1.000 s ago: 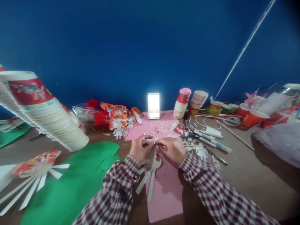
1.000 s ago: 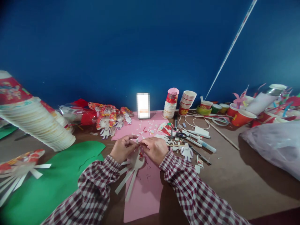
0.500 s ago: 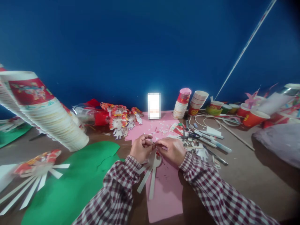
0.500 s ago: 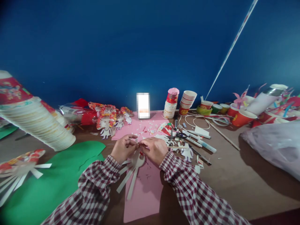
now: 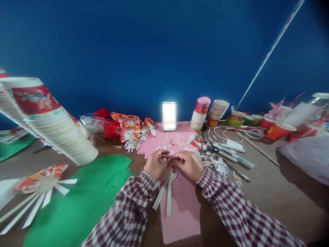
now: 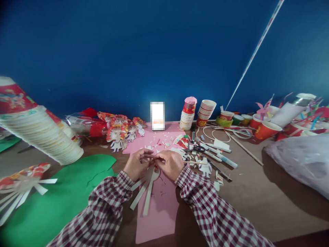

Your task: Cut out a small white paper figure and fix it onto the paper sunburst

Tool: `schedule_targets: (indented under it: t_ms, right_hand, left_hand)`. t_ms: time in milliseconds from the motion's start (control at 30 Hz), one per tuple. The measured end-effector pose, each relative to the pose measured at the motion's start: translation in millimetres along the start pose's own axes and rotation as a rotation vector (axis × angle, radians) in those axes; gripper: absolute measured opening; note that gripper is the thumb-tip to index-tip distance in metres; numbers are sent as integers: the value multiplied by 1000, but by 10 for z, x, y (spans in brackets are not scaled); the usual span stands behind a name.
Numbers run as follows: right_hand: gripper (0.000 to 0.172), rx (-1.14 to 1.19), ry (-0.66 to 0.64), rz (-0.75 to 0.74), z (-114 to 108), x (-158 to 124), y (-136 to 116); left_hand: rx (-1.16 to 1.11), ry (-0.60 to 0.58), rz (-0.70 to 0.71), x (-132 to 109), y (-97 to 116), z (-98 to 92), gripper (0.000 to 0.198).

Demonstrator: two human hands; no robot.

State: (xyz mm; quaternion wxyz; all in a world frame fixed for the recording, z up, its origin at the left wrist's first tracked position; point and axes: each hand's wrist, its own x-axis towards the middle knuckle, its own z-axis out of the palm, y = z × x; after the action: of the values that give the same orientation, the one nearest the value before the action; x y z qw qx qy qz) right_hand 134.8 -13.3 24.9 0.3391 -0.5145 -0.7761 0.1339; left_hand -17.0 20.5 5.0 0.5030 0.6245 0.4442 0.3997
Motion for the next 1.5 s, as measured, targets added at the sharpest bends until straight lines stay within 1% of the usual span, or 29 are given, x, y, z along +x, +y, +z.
schedule_targets:
  t_ms: [100, 167, 467, 633, 867, 1067, 1267, 1500]
  right_hand:
    - [18, 47, -6, 10, 0, 0, -1]
    - [19, 64, -16, 9, 1, -1, 2]
    - [18, -49, 13, -42, 5, 2, 26]
    - [16, -89, 17, -73, -11, 4, 29]
    - [15, -109, 29, -39, -18, 5, 22]
    - [17, -109, 20, -16, -20, 6, 17]
    - [14, -104, 13, -24, -20, 3, 12]
    - [12, -91, 6, 6, 9, -10, 18]
  left_hand:
    - [-31, -40, -17, -3, 7, -9, 33]
    - [-30, -42, -16, -7, 14, -21, 33]
    - [-32, -44, -47, -24, 54, -15, 36]
    - [-51, -53, -69, -23, 34, -7, 36]
    - [-16, -49, -64, -20, 25, -22, 31]
    - [-58, -46, -78, -23, 38, -9, 38]
    - [-68, -44, -76, -41, 89, -19, 38]
    - [-97, -68, -73, -18, 83, -47, 50]
